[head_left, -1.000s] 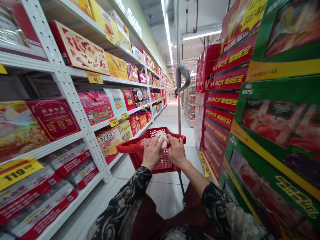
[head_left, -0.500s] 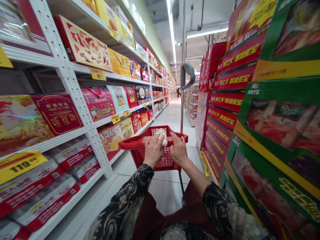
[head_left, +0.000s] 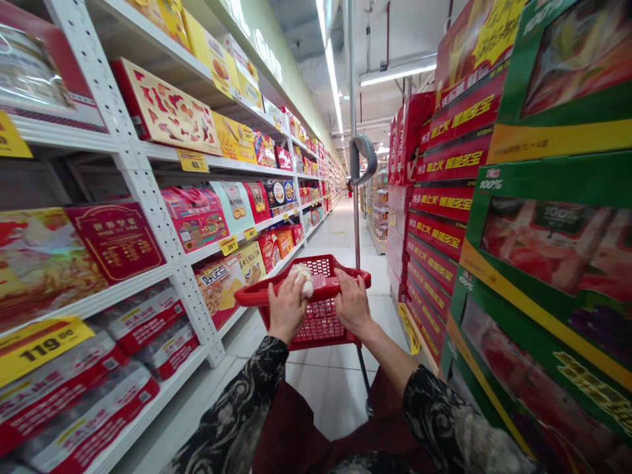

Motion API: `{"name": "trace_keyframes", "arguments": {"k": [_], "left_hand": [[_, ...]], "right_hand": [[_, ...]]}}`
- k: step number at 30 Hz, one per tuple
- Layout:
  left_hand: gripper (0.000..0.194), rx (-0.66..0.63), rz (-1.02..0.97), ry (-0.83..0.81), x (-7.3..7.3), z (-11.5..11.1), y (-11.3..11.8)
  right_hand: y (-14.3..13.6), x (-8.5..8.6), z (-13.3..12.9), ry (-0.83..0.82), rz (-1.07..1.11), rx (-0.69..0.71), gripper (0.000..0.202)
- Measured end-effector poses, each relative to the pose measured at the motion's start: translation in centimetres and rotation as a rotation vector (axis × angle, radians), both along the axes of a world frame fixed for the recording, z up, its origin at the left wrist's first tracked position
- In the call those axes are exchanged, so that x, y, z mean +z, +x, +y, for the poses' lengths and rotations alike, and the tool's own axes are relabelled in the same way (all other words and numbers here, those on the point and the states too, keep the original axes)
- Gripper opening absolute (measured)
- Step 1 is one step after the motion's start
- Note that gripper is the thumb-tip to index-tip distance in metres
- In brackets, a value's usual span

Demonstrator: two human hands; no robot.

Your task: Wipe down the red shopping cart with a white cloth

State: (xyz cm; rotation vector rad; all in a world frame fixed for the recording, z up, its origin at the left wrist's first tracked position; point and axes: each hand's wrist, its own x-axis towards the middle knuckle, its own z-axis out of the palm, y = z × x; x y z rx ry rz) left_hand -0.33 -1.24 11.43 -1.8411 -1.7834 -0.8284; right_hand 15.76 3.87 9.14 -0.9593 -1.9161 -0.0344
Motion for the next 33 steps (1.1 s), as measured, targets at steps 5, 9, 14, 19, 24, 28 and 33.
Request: {"name": "trace_keyframes", "arguments": {"k": [5,9,14,19,24,28,33], "left_hand": [[0.042,-0.122,0.073,-0.042,0.2,0.8,3.9],[0.041,-0.148,0.089,-0.047,0.2,0.7,3.7],[0.04,-0.046,0.064,-0.03,0.1,-0.3,-0.9],[0.04,0.043,0.035,-0.006,0.5,-1.1,-3.8],[0.044,-0.007,0.07,-0.002,0.4,-0.8,-1.1],[0.047,-0.042,0.071,0.007,0.1,0.1,1.7],[0.043,-0.072,0.077,0.018,-0.1,0.6,2.1]], "right_hand": [[0.2,0.1,0.1,-0.013,-0.008,0.003,0.059],[0.4,0.2,0.0,-0.01,-0.004,0.006,0.059],[0.3,0.2,0.0,0.005,-0.005,0.027,0.059],[0.3,0.1,0.1,0.004,0.007,0.02,0.058],[0.3,0.0,0.1,0.021,-0.006,0.031,0.058],[0.4,-0.3,0.2,0.045,-0.013,0.033,0.057],[0.5,-0.3,0.3,0.049,-0.017,0.025,0.057]]}}
